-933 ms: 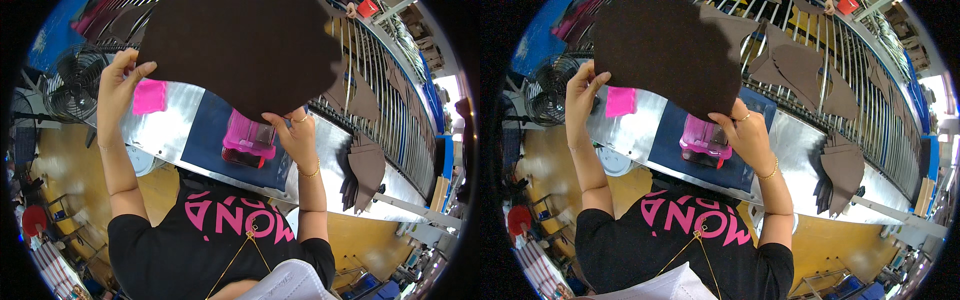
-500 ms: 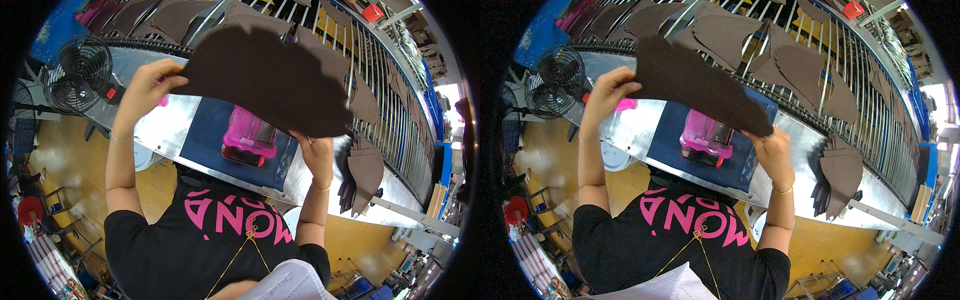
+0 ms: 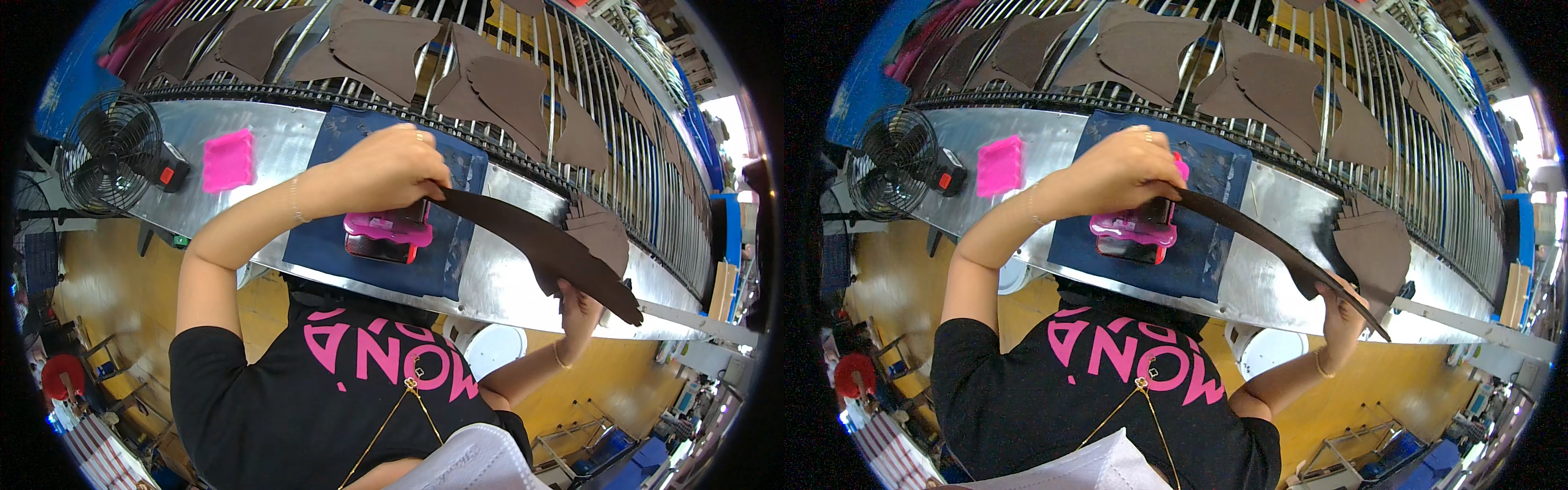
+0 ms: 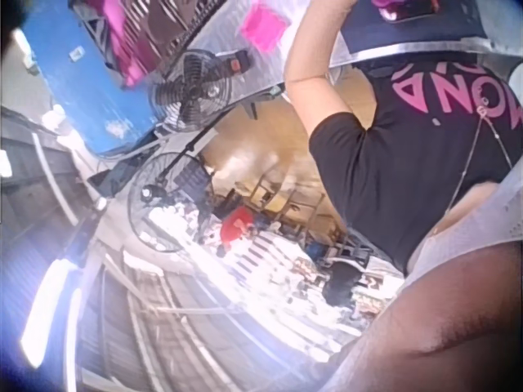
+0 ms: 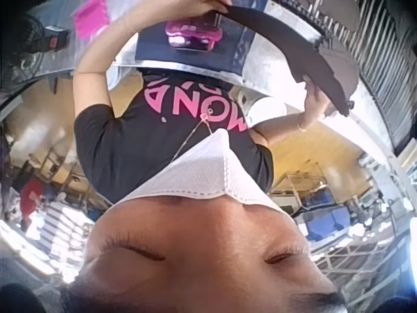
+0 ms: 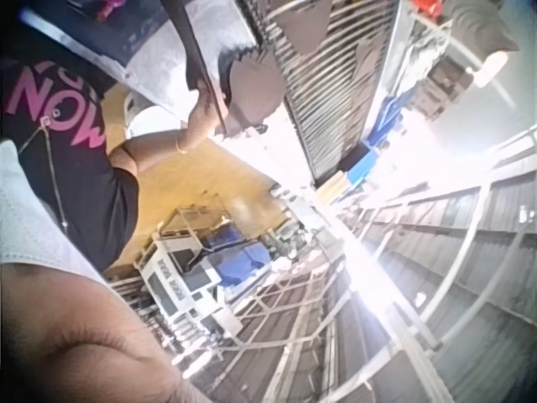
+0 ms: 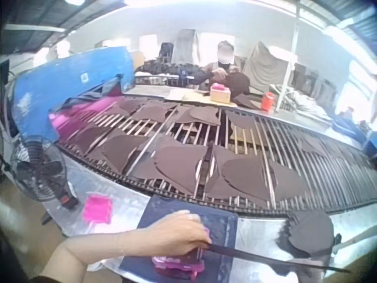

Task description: The person repeatedly picks up brown material pieces from a stack and places them onto a moving conveyor belt. The person handles the pieces one at a time, positioning them on the belt as it moves.

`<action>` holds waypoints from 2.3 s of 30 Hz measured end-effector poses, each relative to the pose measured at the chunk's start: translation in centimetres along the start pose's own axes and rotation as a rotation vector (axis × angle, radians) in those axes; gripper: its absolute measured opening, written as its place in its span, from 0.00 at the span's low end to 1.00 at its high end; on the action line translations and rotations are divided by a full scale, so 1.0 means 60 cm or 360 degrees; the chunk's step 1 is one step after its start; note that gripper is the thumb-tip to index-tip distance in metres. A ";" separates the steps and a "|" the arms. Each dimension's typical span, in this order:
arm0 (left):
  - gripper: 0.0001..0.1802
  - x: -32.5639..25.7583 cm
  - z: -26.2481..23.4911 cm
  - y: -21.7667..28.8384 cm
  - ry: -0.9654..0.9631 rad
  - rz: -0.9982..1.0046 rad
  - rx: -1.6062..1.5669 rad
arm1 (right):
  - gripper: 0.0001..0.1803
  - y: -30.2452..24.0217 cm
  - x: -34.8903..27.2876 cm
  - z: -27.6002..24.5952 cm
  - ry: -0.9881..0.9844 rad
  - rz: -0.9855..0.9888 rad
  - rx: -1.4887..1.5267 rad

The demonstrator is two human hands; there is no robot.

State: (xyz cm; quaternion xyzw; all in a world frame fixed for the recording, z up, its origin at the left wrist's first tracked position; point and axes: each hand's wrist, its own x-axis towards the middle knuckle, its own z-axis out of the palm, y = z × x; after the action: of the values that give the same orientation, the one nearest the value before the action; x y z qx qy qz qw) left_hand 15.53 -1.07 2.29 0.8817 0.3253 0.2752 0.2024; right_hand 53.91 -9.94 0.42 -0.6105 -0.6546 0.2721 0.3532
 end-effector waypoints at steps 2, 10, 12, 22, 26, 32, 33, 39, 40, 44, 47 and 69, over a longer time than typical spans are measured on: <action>0.06 0.036 0.018 0.000 -0.0144 0.0132 -0.0051 | 0.05 -0.027 -0.028 -0.048 0.0015 0.0274 -0.0109; 0.08 0.220 -0.031 0.034 0.0011 0.0506 0.0078 | 0.11 -0.052 -0.025 -0.115 0.0797 0.0008 -0.0104; 0.07 0.260 -0.040 0.040 0.0217 0.0732 0.0342 | 0.15 -0.055 -0.001 -0.115 0.1306 -0.0178 0.0224; 0.25 0.321 -0.117 0.068 0.0843 0.0700 0.0667 | 0.09 0.054 0.144 -0.077 0.0984 0.0290 0.0913; 0.29 0.255 -0.174 0.027 0.0644 0.0596 0.0261 | 0.12 0.182 0.249 -0.035 0.0931 0.0234 0.1524; 0.30 0.117 -0.183 -0.063 0.0589 -0.0054 0.0357 | 0.11 0.300 0.428 0.036 0.1094 0.0442 0.1836; 0.30 0.093 -0.180 -0.072 0.0576 -0.0212 0.0210 | 0.12 0.311 0.449 0.042 0.1129 0.0534 0.1879; 0.32 -0.063 -0.182 -0.131 0.0700 -0.0805 -0.0114 | 0.16 0.326 0.541 0.084 0.1150 0.0679 0.2038; 0.32 -0.072 -0.180 -0.137 0.0711 -0.0875 -0.0187 | 0.15 0.328 0.544 0.083 0.1203 0.0697 0.2041; 0.32 -0.089 -0.169 -0.140 0.0772 -0.0978 -0.0268 | 0.18 0.346 0.520 0.066 0.1158 0.0508 0.2206; 0.32 -0.090 -0.155 -0.136 0.0772 -0.0978 -0.0309 | 0.16 0.294 0.452 0.034 0.1179 0.0287 0.2038; 0.32 -0.101 -0.089 -0.134 0.0566 -0.0925 -0.0562 | 0.31 0.367 0.012 -0.157 0.1066 0.1242 -0.1402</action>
State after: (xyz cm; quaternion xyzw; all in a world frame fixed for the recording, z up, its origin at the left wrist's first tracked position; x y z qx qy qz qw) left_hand 4.67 1.43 -0.07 0.6428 0.5392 0.4068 0.3613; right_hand 74.75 -7.56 -11.15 -0.9405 -0.2912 -0.1164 0.1308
